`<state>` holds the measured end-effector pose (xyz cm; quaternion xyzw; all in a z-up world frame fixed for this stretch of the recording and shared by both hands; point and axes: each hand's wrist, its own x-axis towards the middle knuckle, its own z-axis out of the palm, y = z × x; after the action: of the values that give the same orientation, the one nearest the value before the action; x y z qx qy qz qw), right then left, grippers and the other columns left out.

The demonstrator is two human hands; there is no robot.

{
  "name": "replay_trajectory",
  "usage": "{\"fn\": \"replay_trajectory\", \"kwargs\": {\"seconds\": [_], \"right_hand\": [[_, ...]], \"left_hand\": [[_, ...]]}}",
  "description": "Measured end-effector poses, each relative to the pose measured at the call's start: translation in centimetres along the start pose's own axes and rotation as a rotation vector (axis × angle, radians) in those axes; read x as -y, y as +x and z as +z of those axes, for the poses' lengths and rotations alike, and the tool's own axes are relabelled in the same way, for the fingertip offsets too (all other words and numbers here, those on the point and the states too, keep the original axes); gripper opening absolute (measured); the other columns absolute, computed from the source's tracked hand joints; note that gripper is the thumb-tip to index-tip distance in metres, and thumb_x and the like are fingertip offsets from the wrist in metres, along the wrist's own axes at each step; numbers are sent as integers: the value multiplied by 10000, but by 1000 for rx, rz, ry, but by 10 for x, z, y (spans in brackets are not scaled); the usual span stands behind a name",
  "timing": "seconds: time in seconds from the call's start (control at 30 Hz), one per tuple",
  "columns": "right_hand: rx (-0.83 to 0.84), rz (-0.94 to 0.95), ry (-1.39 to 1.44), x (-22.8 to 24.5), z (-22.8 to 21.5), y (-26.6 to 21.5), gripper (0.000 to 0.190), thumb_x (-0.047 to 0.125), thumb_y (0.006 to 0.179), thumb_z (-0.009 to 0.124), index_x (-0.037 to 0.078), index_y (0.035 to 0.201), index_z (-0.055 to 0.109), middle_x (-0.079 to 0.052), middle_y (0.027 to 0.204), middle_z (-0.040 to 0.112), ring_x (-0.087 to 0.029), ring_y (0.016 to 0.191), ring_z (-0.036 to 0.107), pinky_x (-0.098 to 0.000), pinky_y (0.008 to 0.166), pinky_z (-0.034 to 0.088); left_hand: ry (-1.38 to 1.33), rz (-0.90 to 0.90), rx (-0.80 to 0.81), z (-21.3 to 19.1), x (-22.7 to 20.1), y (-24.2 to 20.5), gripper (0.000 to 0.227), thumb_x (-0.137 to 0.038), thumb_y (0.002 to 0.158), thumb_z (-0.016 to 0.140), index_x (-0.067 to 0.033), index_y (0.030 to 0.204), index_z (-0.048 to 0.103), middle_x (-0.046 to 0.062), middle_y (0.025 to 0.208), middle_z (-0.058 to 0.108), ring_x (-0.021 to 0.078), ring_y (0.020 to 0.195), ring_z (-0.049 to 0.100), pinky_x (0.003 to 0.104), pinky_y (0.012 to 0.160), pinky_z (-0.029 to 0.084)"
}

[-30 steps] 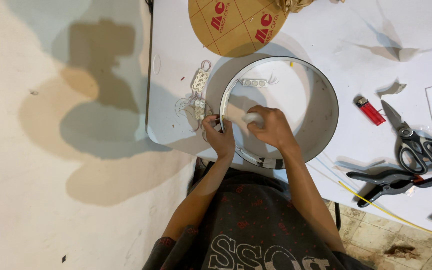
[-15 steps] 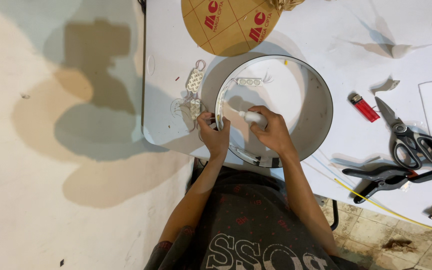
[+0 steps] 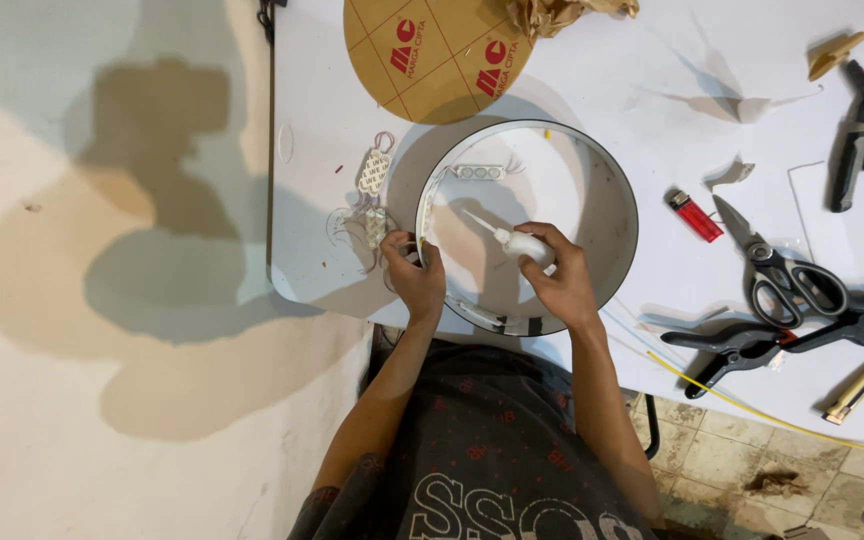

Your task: The person applies glue to a circular metal frame and attaches a white plastic strip along its edge. They use a clamp to secure the strip in place while the glue sets, then remove the clamp and continue adjusting the strip by hand.

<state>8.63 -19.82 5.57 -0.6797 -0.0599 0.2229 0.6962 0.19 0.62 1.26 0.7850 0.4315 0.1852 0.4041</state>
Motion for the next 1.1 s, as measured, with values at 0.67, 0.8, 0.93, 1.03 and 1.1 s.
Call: {"fn": "replay_trajectory", "kwargs": {"seconds": [0.67, 0.8, 0.93, 1.03, 1.1], "right_hand": [[-417, -126, 174, 18, -103, -145, 406, -169, 860, 567, -63, 1243, 481, -284, 1004, 640, -410, 939, 700, -541, 912, 553], [-505, -129, 170, 22, -74, -136, 393, -107, 956, 576, -10, 1301, 414, -241, 1073, 631, -391, 1042, 691, -497, 952, 559], [-625, -134, 158, -16, -37, -127, 415, -37, 982, 635, 10, 1333, 420, -203, 1138, 618, -363, 1125, 675, -395, 951, 559], [-733, -122, 147, -26, -13, -121, 392, -43, 1019, 565, 18, 1347, 360, -226, 1153, 596, -354, 1115, 651, -467, 1003, 541], [-793, -90, 227, -30, -3, -120, 396, -29, 1028, 565, 58, 1353, 357, -209, 1227, 552, -331, 1147, 654, -491, 996, 571]], "left_hand": [[-516, -209, 274, -52, -16, 46, 575, -593, 1055, 318, -68, 1244, 456, 118, 1124, 518, 231, 1016, 511, 404, 862, 535], [-231, 13, 532, -50, -10, 68, 612, -594, 1050, 510, -33, 1286, 579, 223, 1174, 622, 381, 1126, 629, 519, 916, 551], [-80, 116, 695, -39, -29, 93, 589, -557, 999, 641, -46, 1292, 626, 193, 1076, 704, 345, 1010, 702, 481, 859, 562], [98, 226, 823, -38, -43, 102, 643, -550, 1048, 560, -5, 1389, 577, 208, 1025, 661, 360, 933, 713, 489, 777, 583], [269, 334, 872, -20, -11, 112, 623, -501, 1126, 394, 26, 1400, 581, 241, 993, 660, 423, 959, 697, 520, 789, 556]]}}
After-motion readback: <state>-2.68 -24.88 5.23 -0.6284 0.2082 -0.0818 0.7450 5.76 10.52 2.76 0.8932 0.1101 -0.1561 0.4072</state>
